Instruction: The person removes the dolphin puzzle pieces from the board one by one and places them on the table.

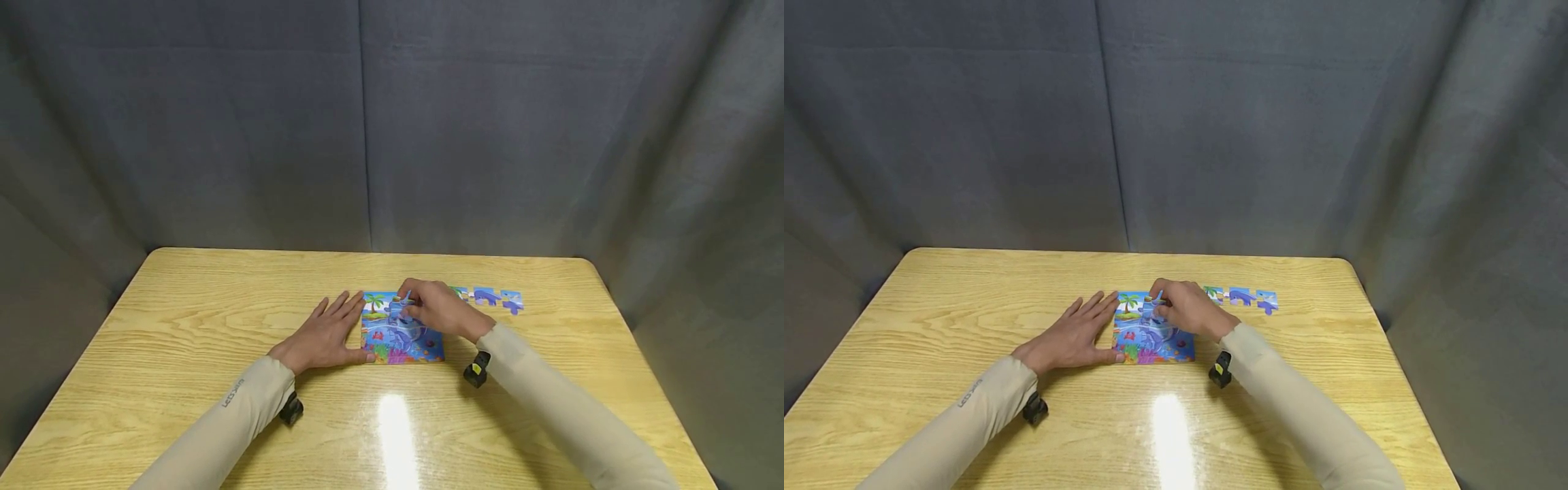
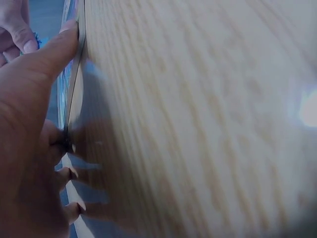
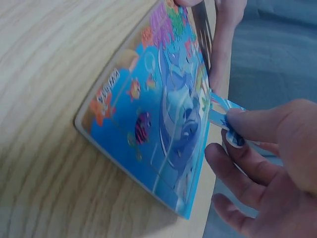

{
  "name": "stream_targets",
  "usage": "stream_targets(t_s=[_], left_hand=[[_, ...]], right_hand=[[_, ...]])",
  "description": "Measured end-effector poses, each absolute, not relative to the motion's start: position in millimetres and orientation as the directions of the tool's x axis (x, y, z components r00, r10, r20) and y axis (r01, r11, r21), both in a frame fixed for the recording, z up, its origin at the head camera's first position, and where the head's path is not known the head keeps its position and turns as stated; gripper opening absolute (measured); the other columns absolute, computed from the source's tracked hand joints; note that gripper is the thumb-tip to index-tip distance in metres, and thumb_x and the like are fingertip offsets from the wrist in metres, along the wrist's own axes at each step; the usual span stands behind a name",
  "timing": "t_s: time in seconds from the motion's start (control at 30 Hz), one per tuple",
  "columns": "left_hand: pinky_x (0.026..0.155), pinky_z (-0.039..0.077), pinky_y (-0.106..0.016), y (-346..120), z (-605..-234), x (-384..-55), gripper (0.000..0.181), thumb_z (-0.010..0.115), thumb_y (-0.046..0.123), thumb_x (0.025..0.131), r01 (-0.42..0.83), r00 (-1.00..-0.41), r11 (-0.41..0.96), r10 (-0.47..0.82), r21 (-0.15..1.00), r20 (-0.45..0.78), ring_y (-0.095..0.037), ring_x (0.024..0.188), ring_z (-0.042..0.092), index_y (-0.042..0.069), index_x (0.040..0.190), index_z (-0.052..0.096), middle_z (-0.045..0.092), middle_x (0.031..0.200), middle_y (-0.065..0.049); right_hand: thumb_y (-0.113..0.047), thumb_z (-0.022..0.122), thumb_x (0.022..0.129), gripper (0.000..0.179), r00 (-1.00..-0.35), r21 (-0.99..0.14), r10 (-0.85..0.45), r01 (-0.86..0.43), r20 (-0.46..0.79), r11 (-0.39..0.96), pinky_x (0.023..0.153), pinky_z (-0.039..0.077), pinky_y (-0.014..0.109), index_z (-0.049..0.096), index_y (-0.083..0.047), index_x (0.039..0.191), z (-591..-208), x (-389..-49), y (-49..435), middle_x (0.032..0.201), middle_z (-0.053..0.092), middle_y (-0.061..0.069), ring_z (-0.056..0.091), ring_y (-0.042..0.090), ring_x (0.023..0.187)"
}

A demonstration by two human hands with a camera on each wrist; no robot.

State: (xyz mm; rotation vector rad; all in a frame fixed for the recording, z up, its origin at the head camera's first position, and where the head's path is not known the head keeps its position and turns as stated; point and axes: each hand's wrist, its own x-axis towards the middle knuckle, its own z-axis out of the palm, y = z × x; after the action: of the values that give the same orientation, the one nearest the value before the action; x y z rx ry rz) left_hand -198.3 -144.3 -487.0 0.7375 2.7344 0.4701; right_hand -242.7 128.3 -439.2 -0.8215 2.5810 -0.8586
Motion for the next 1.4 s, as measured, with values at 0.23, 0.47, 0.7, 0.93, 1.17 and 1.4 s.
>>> stream_targets(t_s=[0.23,0.47,0.7,0.93,1.17,1.4], left_hand=[[0.136,0.007,-0.064,-145,-488,-199,0.111,0.063,0.074,0.095,0.439,-0.834,0.818,0.525,0.371,-0.171,-0.035,0.17,0.007,0.008,0.172,0.017,0.009,0.182,-0.006],[0.135,0.01,-0.067,-145,-489,-199,0.11,0.064,0.071,0.096,0.456,-0.831,0.809,0.537,0.37,-0.149,-0.038,0.169,0.009,0.006,0.171,0.018,0.012,0.182,-0.01],[0.135,0.01,-0.066,-145,-487,-197,0.109,0.063,0.072,0.096,0.457,-0.83,0.807,0.538,0.373,-0.148,-0.038,0.169,0.01,0.006,0.171,0.019,0.012,0.182,-0.01],[0.134,0.012,-0.067,-145,-487,-197,0.108,0.063,0.071,0.096,0.463,-0.831,0.811,0.538,0.357,-0.143,-0.039,0.169,0.011,0.005,0.171,0.02,0.013,0.182,-0.01],[0.135,0.01,-0.066,-145,-488,-198,0.109,0.063,0.072,0.096,0.453,-0.832,0.814,0.533,0.364,-0.155,-0.037,0.169,0.01,0.007,0.171,0.019,0.012,0.182,-0.009],[0.135,0.009,-0.066,-145,-489,-198,0.109,0.063,0.071,0.096,0.447,-0.833,0.818,0.528,0.361,-0.164,-0.038,0.169,0.009,0.007,0.172,0.019,0.012,0.182,-0.009]], right_hand=[[-0.013,0.069,0.105,0.011,-0.828,-0.614,-0.558,-0.414,-0.052,0.672,0.073,0.047,0.033,0.066,-0.012,0.115,-435,-247,140,0.093,0.069,0.003,0.054,0.015,0.075],[-0.011,0.065,0.107,0.01,-0.829,-0.588,-0.556,-0.423,-0.055,0.689,0.071,0.044,0.033,0.068,-0.01,0.116,-434,-247,154,0.092,0.068,0.003,0.05,0.015,0.073],[-0.011,0.065,0.107,0.008,-0.832,-0.592,-0.552,-0.418,-0.055,0.689,0.07,0.043,0.033,0.067,-0.01,0.115,-434,-248,171,0.089,0.065,0.004,0.048,0.015,0.071],[-0.009,0.063,0.107,0.012,-0.842,-0.582,-0.538,-0.416,-0.045,0.699,0.071,0.046,0.034,0.067,-0.006,0.118,-432,-248,189,0.095,0.07,0.006,0.054,0.016,0.075],[-0.007,0.063,0.107,0.012,-0.851,-0.594,-0.521,-0.386,-0.067,0.706,0.069,0.045,0.033,0.067,-0.004,0.118,-433,-247,203,0.093,0.071,0.009,0.055,0.015,0.073],[-0.006,0.063,0.106,0.008,-0.858,-0.598,-0.505,-0.356,-0.095,0.718,0.066,0.042,0.032,0.067,-0.005,0.113,-436,-246,212,0.091,0.069,0.012,0.051,0.015,0.069]])
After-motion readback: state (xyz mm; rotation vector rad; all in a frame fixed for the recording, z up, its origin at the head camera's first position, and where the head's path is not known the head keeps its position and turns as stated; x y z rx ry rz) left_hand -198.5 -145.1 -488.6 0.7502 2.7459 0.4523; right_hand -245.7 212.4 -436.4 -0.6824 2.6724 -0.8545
